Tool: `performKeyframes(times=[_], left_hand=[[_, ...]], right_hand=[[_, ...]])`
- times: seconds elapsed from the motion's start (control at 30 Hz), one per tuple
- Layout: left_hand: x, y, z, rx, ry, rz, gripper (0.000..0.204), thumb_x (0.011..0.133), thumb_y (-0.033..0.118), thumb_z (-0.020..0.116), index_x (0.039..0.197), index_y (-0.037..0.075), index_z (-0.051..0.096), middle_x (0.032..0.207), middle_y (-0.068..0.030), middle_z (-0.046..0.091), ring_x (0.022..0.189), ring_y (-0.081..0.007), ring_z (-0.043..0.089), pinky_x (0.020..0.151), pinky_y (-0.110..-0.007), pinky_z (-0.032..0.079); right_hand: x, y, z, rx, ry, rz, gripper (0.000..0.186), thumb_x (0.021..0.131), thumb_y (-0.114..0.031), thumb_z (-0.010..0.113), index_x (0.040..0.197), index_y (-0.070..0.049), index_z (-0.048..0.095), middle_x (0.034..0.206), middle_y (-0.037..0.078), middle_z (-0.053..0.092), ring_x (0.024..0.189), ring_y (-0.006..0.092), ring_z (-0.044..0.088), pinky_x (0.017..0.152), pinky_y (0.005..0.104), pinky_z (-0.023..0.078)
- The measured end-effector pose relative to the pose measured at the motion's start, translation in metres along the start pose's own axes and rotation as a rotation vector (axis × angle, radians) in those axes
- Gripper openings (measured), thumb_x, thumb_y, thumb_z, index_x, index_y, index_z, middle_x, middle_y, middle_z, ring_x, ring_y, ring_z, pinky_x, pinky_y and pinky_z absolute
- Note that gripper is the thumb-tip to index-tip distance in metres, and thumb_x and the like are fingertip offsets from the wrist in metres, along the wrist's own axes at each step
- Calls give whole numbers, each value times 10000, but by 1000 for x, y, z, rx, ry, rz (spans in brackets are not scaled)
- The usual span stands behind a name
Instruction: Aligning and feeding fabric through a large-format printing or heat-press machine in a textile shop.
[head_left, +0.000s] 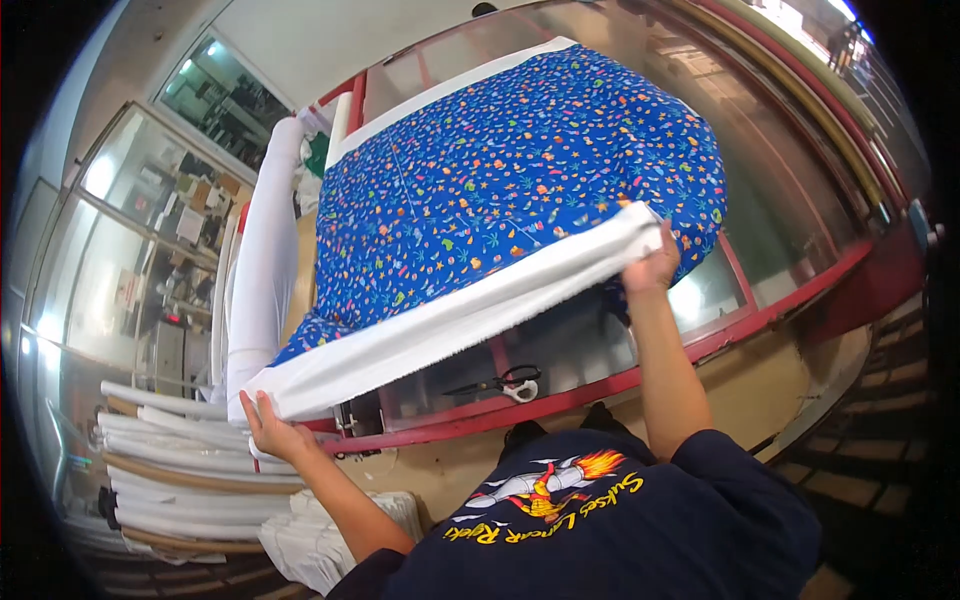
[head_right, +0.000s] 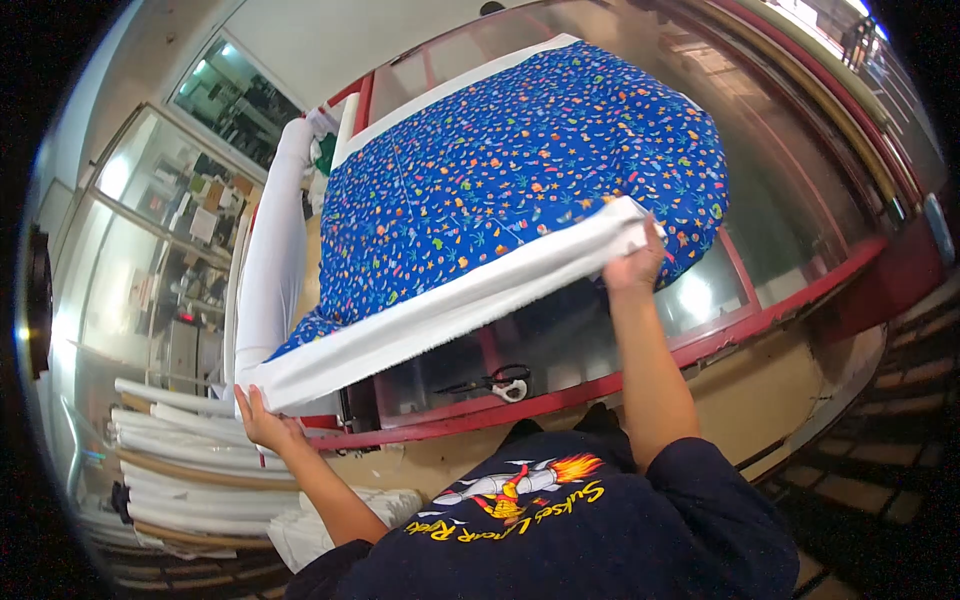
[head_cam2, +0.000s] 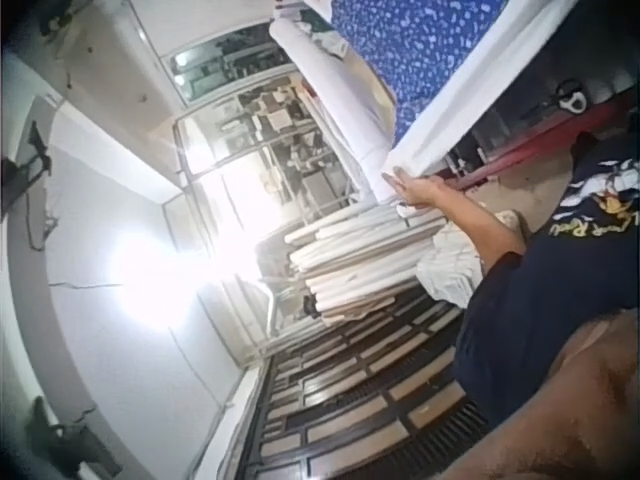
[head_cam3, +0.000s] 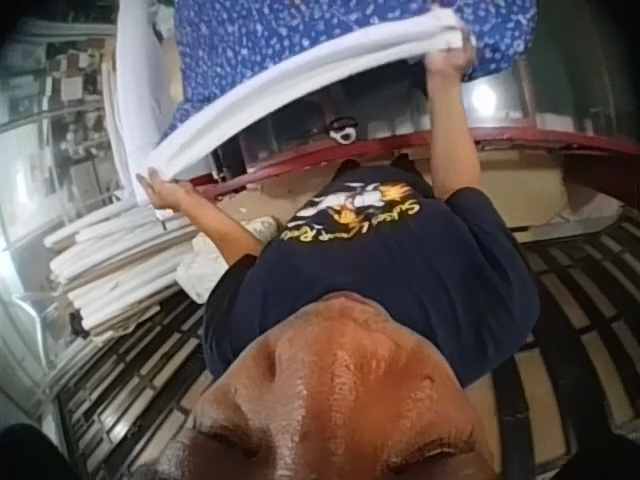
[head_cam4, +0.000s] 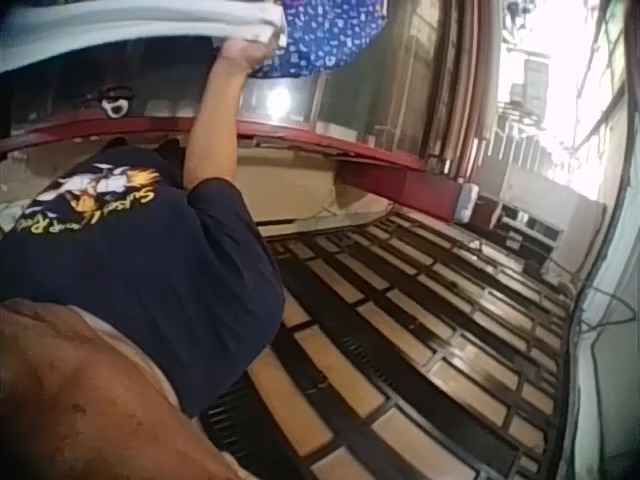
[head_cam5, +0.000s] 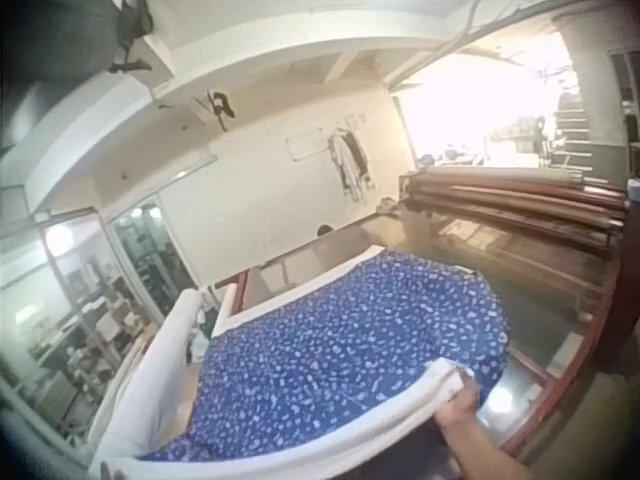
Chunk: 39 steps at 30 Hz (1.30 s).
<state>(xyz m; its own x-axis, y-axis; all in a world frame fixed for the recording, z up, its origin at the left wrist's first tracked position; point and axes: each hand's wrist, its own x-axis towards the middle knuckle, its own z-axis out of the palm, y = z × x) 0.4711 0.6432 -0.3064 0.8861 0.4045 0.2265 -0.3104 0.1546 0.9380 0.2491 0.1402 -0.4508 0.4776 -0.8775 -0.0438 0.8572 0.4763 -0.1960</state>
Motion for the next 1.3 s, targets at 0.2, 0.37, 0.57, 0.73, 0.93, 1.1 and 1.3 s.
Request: performKeyframes(times=[0.2,0.37,0.57,0.73,0.93,1.1,1.3], left_hand=[[-5,-73,-28,378,51,38,421,872,10,600,1292,-9,576,1234,-166,588,1023,-237,596,908,-354,492],[8,-115,-52,239,79,-123,417,869,-29,564,1285,-18,578,1271,-165,575,1037,-242,597,917,-356,491],[54,-135,-41,67,134,-151,455,867,-22,558,1321,6,551,1249,-165,584,1024,-270,608,893,-377,511],[64,-158,-68,21,233,-130,462,876,5,542,1338,19,530,1223,-184,585,1021,-308,613,861,-439,529],[7,-211,-143,74,357,-290,518,865,8,517,1382,33,484,1258,-193,563,1035,-306,606,877,-428,520],[-37,-215,-134,69,396,-417,519,901,77,537,1412,55,453,1312,-172,533,1133,-299,557,924,-417,489],[-42,-224,-136,-28,275,-507,637,921,137,568,1494,117,291,1415,-150,437,1194,-320,509,975,-469,457]], right_hand=[[-2,-58,-82,-106,143,-5,396,931,-276,591,1217,-8,540,1194,144,609,1137,304,562,1047,483,390],[-30,-49,-56,-202,295,-58,388,939,-250,585,1243,-15,528,1190,130,612,1133,296,571,1023,465,419],[-15,-72,50,-287,61,-130,398,957,-219,548,1277,14,504,1254,148,591,1160,297,564,1040,457,415],[33,-109,-39,-451,136,-118,378,958,-206,548,1251,32,529,1254,170,585,1164,317,560,1033,463,431],[14,-127,-147,-366,460,-20,359,953,-139,503,1269,32,513,1224,174,601,1149,335,572,1036,483,435],[31,-146,-122,-531,544,-205,640,872,-26,599,1448,-53,321,1411,181,420,1195,339,529,1037,488,430],[43,-132,-122,-999,397,-174,584,843,33,613,1394,-50,438,1284,127,536,1133,233,552,956,365,469]])
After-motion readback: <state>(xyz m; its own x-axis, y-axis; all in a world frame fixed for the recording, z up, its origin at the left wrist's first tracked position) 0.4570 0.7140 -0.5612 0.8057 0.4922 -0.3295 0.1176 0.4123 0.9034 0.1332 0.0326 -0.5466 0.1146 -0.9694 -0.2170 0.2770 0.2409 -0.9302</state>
